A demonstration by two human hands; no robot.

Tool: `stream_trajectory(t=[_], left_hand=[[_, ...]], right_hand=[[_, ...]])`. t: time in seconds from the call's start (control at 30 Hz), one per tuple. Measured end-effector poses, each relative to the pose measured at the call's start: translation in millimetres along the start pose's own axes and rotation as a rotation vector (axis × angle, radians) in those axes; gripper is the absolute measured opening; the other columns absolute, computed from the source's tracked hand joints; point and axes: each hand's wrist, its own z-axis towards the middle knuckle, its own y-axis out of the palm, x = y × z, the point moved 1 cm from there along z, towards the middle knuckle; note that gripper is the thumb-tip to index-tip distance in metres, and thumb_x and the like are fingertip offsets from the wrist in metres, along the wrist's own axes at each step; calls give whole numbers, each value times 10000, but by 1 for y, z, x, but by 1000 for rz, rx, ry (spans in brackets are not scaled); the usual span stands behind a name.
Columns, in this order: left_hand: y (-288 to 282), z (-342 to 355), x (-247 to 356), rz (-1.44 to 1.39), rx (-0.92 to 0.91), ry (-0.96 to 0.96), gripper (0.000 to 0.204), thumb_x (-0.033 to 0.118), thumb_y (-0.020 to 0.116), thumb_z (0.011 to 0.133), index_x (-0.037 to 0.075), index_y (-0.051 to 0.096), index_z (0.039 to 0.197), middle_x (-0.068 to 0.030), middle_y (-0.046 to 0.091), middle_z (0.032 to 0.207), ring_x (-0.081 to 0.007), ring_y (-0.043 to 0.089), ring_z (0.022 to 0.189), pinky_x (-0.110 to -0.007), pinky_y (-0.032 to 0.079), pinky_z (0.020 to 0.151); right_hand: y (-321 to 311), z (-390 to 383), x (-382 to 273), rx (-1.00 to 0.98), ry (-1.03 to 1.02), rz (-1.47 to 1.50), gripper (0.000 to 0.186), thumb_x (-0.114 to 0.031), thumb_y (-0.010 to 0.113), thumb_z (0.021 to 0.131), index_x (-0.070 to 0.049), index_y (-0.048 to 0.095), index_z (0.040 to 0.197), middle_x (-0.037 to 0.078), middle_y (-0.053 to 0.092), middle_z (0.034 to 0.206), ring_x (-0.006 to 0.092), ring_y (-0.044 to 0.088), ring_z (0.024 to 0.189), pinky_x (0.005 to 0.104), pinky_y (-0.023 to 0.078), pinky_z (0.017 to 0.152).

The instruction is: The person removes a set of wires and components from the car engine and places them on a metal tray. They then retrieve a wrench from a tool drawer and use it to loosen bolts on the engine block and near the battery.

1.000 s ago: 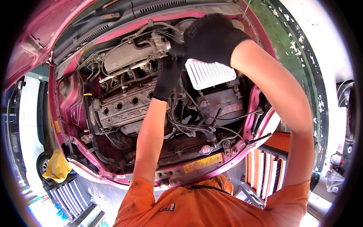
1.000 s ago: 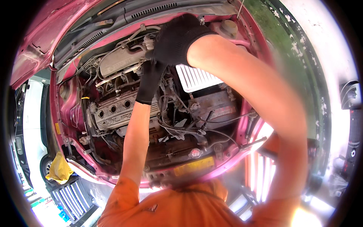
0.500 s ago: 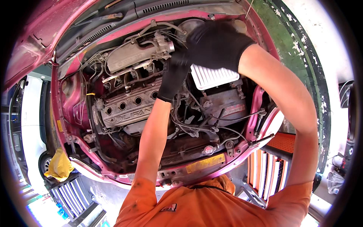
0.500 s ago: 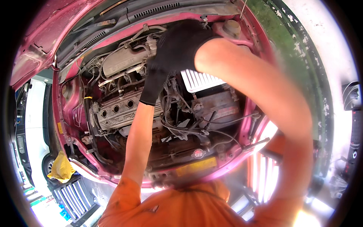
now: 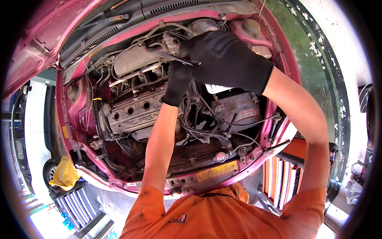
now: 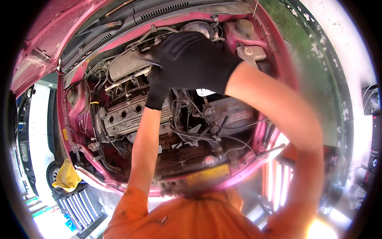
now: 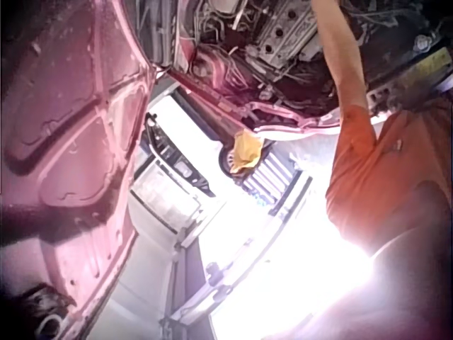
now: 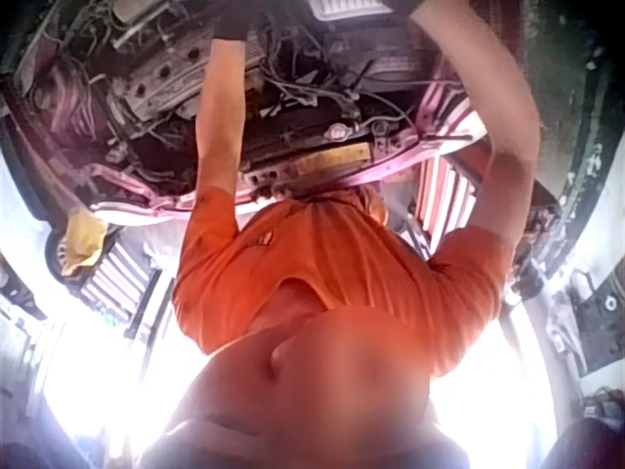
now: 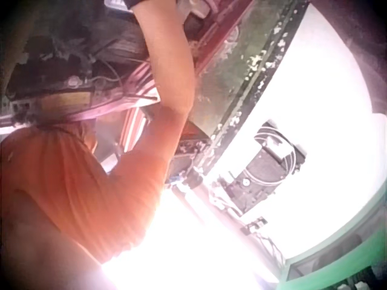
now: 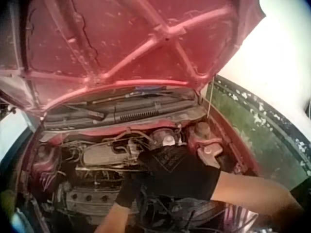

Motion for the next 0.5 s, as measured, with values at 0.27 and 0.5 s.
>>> stream_trajectory(t=[0.27, 0.5], left_hand=[[-16, 24, 37, -248, 135, -463, 316, 310, 650, 901, 16, 661, 785, 8, 593, 645, -71, 538, 605, -249, 402, 550], [-34, 41, 70, -427, 199, -584, 350, 325, 680, 887, 48, 594, 691, 30, 475, 581, -72, 426, 549, -275, 354, 532]], right_hand=[[112, -101, 29, 8, 432, 463, 233, -156, 690, 798, -83, 650, 1016, 92, 670, 793, 263, 665, 723, 340, 512, 653], [213, -126, 11, 195, 691, 784, 273, -252, 677, 791, -43, 687, 968, 185, 668, 834, 348, 660, 794, 410, 512, 728]])
